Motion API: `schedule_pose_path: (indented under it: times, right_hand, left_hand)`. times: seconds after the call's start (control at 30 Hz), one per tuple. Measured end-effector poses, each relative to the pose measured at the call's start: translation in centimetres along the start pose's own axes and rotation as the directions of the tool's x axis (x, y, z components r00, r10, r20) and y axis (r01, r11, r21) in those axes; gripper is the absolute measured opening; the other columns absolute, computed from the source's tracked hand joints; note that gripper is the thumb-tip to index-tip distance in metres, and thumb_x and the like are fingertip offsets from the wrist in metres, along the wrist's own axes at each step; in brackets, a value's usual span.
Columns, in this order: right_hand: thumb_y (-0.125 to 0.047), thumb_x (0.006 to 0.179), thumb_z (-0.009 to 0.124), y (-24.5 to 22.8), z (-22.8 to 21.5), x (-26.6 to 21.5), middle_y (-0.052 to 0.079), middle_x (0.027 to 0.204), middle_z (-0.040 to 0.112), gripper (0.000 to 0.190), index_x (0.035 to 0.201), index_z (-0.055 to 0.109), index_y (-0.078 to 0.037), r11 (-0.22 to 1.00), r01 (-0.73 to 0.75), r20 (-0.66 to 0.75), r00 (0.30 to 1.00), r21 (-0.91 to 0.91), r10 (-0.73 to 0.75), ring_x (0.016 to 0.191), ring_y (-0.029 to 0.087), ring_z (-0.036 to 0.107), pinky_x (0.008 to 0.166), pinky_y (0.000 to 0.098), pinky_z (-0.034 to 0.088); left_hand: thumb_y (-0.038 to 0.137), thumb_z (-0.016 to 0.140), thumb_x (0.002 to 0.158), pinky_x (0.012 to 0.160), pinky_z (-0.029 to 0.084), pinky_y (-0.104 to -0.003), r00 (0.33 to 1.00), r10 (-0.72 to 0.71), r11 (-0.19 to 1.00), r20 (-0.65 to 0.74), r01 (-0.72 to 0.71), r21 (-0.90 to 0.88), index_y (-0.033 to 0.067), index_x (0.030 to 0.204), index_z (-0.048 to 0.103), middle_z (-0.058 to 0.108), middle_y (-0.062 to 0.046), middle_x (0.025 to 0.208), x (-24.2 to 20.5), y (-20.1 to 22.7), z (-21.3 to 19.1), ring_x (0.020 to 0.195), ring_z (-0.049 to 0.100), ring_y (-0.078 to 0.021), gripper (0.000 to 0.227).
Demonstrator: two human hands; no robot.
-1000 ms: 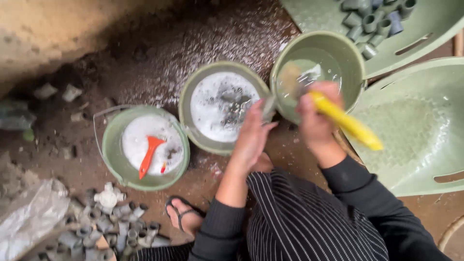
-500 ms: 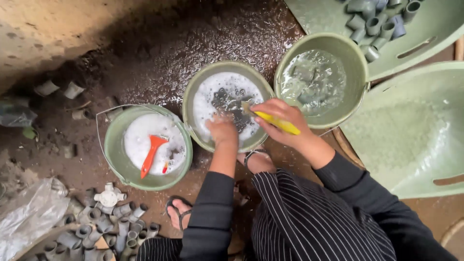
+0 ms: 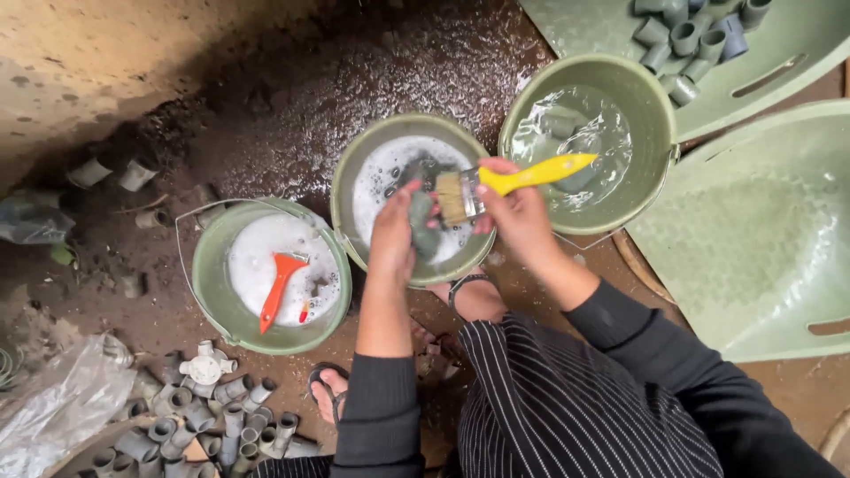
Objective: Washing and scrubbing PVC pipe fittings in soapy water using a brush.
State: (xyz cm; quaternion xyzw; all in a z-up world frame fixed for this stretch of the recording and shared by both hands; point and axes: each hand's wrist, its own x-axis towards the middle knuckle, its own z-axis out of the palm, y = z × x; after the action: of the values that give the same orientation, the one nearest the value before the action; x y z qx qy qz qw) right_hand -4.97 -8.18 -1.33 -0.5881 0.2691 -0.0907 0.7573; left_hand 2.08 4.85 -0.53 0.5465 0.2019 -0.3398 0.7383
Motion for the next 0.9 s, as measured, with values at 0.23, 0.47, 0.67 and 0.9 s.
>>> schedule_pose_path:
  times: [0.23,0.47,0.67,0.9]
  right_hand:
    - [-0.002,0.078,0.057,0.4,3.5,-2.1,0.013,0.097,0.058,0.033,0.110,0.050,-0.004,0.972,0.159,0.141,0.981,-0.172,-0.136,0.042,0.007,0.055,0.041,0.0153,0.047]
    - [-0.004,0.078,0.058,-3.7,3.5,-1.2,0.013,0.086,0.053,0.027,0.104,0.052,-0.002,0.940,0.299,0.132,0.951,-0.166,-0.279,0.053,0.015,0.054,0.044,0.0248,0.051]
    - [0.000,0.077,0.054,-4.3,2.7,-3.5,0.015,0.079,0.049,0.032,0.108,0.047,0.003,0.991,-0.066,0.031,0.998,0.121,0.062,0.027,0.011,0.043,0.027,0.0271,0.050]
    - [-0.002,0.083,0.049,-3.8,1.8,-0.9,0.009,0.076,0.045,0.032,0.114,0.044,0.003,0.990,0.123,-0.120,0.986,0.074,-0.114,0.035,0.003,0.043,0.031,0.0170,0.045]
  left_hand:
    - [0.034,0.049,0.085,0.079,0.048,-0.038,0.985,0.081,0.963,-0.152,-0.116,-0.242,-0.0060,0.125,0.030,0.052,-0.023,0.114,-1.7,-1.5,1.4,0.098,0.056,-0.0269,0.060]
    - [0.038,0.048,0.083,0.085,0.044,-0.040,0.861,0.500,0.866,-0.096,-0.500,0.032,0.0078,0.088,0.055,0.057,-0.020,0.107,-2.1,-1.8,1.6,0.099,0.056,-0.0295,0.031]
    - [0.035,0.067,0.071,0.096,0.035,-0.042,0.593,0.805,0.548,0.014,-0.753,0.365,0.0119,0.087,0.063,0.053,-0.014,0.116,-2.6,-0.5,1.7,0.110,0.048,-0.0275,0.029]
    - [0.037,0.069,0.066,0.099,0.027,-0.052,0.740,0.648,0.715,0.178,-0.673,0.190,0.0112,0.083,0.064,0.037,-0.020,0.127,-5.4,-1.2,3.5,0.116,0.038,-0.0362,0.031]
